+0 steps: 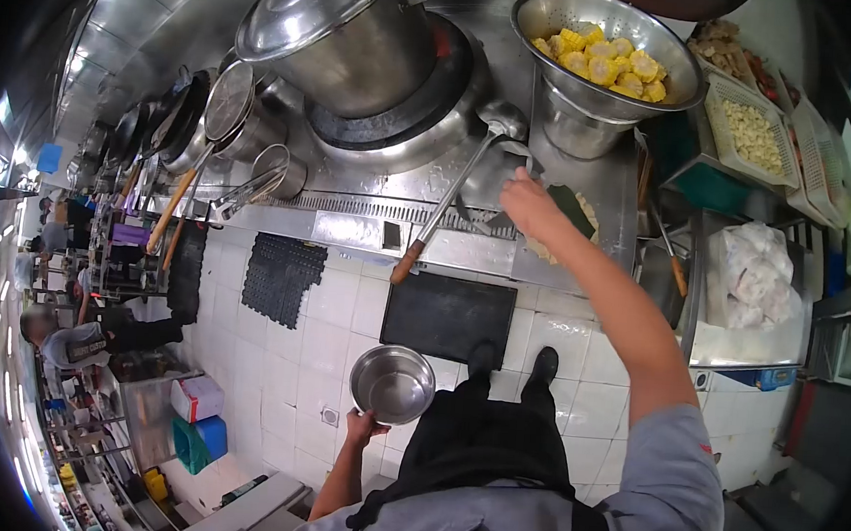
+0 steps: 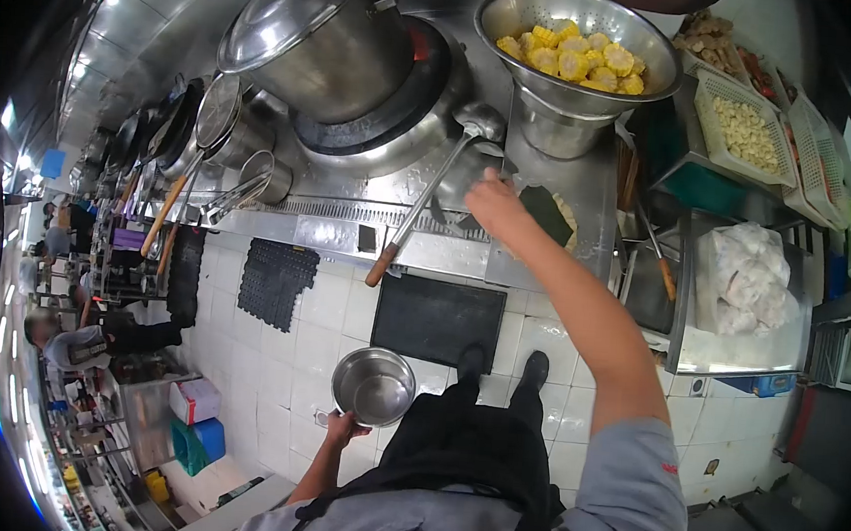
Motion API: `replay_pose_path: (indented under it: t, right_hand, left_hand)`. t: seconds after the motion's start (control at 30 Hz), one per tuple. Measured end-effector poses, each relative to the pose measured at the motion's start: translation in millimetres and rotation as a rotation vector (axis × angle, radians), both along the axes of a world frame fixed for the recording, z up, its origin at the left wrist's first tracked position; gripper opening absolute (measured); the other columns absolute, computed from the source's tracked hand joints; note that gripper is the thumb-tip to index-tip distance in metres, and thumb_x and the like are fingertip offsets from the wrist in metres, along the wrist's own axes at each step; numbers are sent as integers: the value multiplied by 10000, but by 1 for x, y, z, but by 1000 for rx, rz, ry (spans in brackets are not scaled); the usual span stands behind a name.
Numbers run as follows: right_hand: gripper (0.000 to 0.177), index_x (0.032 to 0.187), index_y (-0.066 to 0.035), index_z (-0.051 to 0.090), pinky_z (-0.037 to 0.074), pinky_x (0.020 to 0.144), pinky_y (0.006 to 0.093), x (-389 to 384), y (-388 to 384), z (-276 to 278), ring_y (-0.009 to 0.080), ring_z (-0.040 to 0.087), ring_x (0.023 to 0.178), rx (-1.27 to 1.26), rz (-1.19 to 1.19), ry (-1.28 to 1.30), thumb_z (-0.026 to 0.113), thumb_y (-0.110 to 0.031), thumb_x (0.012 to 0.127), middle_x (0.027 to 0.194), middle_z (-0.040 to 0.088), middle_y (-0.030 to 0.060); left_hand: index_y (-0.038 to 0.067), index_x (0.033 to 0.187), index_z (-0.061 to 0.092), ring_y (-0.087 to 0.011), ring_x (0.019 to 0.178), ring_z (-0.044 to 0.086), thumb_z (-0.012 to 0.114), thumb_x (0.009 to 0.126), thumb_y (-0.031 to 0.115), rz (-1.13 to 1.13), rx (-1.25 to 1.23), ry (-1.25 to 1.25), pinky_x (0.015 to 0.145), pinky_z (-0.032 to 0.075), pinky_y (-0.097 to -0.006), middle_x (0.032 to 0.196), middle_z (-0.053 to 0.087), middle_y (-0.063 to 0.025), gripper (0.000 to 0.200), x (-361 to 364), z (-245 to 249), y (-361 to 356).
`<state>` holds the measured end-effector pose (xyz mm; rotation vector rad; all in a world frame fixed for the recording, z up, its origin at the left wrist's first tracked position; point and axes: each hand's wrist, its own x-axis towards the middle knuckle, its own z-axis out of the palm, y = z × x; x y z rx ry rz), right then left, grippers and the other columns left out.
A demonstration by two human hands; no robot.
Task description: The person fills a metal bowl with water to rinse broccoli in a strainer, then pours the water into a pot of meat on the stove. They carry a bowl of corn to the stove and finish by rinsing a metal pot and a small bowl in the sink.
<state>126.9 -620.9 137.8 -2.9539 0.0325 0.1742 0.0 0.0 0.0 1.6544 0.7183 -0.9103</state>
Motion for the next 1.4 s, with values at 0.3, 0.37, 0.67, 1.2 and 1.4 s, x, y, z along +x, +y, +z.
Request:
replay_pose_path:
  t: [0.3,0.37,0.67,1.2,1.4]
  right_hand:
    - [142,878,26,691,480,966,413,2,61,-89,376,542,1115,217,-193,-362,596,12,774,1107,623,182]
    - [100,833,28,683,499,930,427,-20,81,-50,379,567,1082,285,-337,-641,606,-20,793,1116,614,184]
    - [157,815,-21,631,518,817,518,-354,200,-86,425,644,909,683,-517,228,606,-176,820,898,659,240]
    - [232,878,-26,730,550,788,450,-905,332,-109,387,684,833,584,-2098,21,638,-213,777,852,700,210]
    - [252,921,-26,739,553,810,444,-926,368,-133,371,696,887,673,-2355,-308,659,-222,785,917,708,215]
  left_hand:
    - [-179,1205,357,-387,583,694,549,868,42,-66,4,-74,487,641,-418,895,636,-307,446,6,9,34]
    - [-189,1200,343,-394,575,688,561,844,36,-75,5,-64,487,643,-418,924,632,-303,474,10,3,39]
    - [-110,1296,395,-342,667,707,545,819,22,-527,-19,-183,473,640,-378,1046,619,-256,517,41,18,-69]
    - [-28,1265,426,-352,665,690,517,802,46,-1486,-237,274,544,620,-448,938,636,-237,477,-278,33,-475]
    - [-55,1274,393,-341,639,693,510,798,45,-1840,-487,211,503,617,-422,957,643,-239,500,-498,115,-578]
